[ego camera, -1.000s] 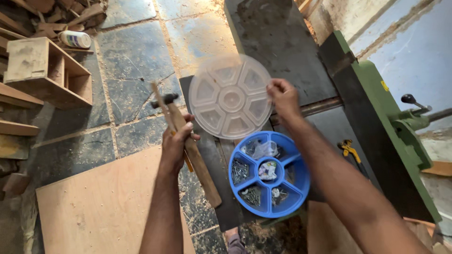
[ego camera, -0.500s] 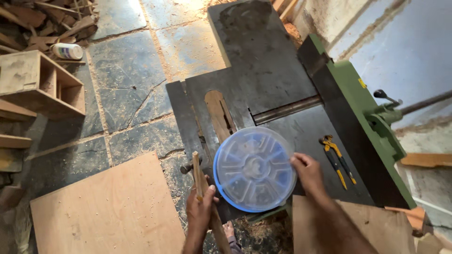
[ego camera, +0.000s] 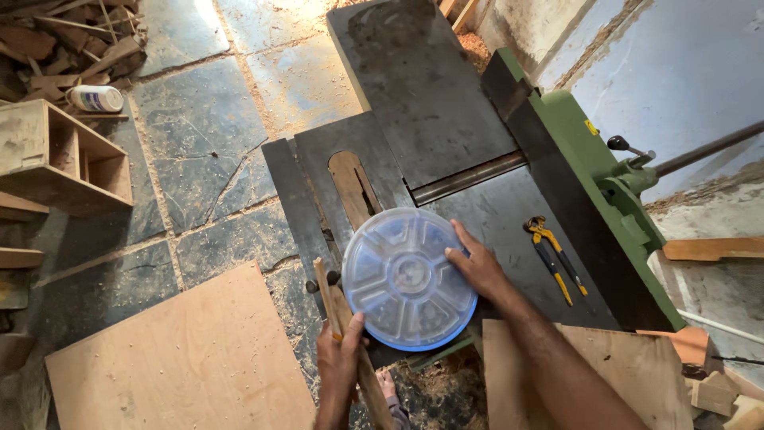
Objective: The person marks a wooden board with a pencil and taps it with a hammer while the board rests on a woodworking machine.
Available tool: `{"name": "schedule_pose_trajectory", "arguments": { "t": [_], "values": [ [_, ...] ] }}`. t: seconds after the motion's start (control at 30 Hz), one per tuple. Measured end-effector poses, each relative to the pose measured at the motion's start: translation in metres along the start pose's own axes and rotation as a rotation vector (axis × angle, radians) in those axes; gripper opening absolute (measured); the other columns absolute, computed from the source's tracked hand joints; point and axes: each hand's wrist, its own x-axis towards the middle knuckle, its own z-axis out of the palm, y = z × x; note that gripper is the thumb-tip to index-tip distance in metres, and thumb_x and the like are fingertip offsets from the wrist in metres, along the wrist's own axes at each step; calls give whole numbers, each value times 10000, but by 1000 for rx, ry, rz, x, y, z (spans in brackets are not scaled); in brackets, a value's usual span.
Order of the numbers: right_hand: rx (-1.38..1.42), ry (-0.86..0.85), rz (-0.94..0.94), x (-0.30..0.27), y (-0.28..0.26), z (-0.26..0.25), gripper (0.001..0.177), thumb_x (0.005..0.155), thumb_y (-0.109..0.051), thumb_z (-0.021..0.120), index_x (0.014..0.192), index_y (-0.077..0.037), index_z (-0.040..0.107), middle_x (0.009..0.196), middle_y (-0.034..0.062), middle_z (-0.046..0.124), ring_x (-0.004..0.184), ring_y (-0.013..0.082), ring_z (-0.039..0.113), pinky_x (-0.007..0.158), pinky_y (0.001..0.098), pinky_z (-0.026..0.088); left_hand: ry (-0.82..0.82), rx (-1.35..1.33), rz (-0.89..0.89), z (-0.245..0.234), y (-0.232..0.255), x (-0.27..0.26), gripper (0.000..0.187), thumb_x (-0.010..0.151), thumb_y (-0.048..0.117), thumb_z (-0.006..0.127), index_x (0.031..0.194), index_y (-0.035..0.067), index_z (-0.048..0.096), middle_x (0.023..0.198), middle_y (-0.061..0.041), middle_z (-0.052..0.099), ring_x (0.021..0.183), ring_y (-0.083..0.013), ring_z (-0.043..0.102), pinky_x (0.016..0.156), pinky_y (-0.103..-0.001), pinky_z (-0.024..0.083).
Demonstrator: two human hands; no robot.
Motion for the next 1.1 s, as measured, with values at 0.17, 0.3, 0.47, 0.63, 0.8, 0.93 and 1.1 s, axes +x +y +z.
{"name": "schedule_pose_trajectory", "arguments": {
  "t": [0.17, 0.3, 0.47, 0.63, 0.8, 0.93, 1.1],
  "values": [
    [23, -67, 89, 4, 1, -4, 753, 882, -305, 590, 1585, -143, 372, 1575, 152, 487, 1441, 275, 495, 1163, 340, 375, -27, -68, -69, 0, 0, -7, 363, 871, 370, 722, 974, 22, 699, 676, -93, 692, 581, -183, 669, 531, -346, 535],
    [43, -180, -70, 19, 3, -12, 698, 935, -269, 548, 1593, -151, 347, 1648, 150, 379, 1524, 284, 351, 1214, 365, 271, -38, -50, -202, 7, -1, -16, 369, 881, 358, 727, 986, 9, 673, 707, -95, 683, 587, -204, 667, 530, -348, 549],
    [-36, -227, -178, 37, -2, -11, 696, 933, -242, 527, 1602, -150, 355, 1650, 159, 382, 1513, 314, 354, 1217, 389, 272, 21, -205, -241, 24, -12, -30, 282, 873, 263, 745, 996, 29, 648, 726, -88, 687, 616, -186, 689, 563, -337, 571],
    [-240, -141, -267, 44, -20, 0, 754, 911, -449, 667, 1546, -135, 408, 1500, 182, 523, 1371, 348, 520, 1115, 416, 420, 42, -335, -203, 33, -25, -30, 283, 879, 219, 749, 1028, 15, 622, 758, -66, 685, 636, -177, 686, 578, -326, 584],
    [-378, -121, -85, 45, -52, -1, 807, 859, -531, 708, 1539, -192, 439, 1372, 164, 624, 1233, 353, 620, 1024, 442, 489, 96, -425, -286, 31, -15, -34, 301, 859, 151, 758, 1080, 7, 612, 726, -111, 700, 614, -195, 672, 552, -322, 523],
    [-404, -38, 272, -2, -73, 12, 763, 856, -544, 713, 1512, -241, 469, 1330, 133, 658, 1206, 351, 636, 1000, 471, 484, 115, -289, -257, -6, -3, -3, 259, 862, 158, 730, 1066, 24, 643, 737, -99, 691, 598, -209, 651, 559, -356, 542],
    [-314, 159, 127, -38, -53, 27, 749, 835, -520, 752, 1438, -137, 528, 1301, 178, 669, 1167, 374, 666, 960, 451, 529, 13, 0, 9, -30, -9, 11, 257, 848, 230, 735, 926, -10, 688, 720, -111, 704, 599, -205, 667, 580, -366, 552]
  ]
}}
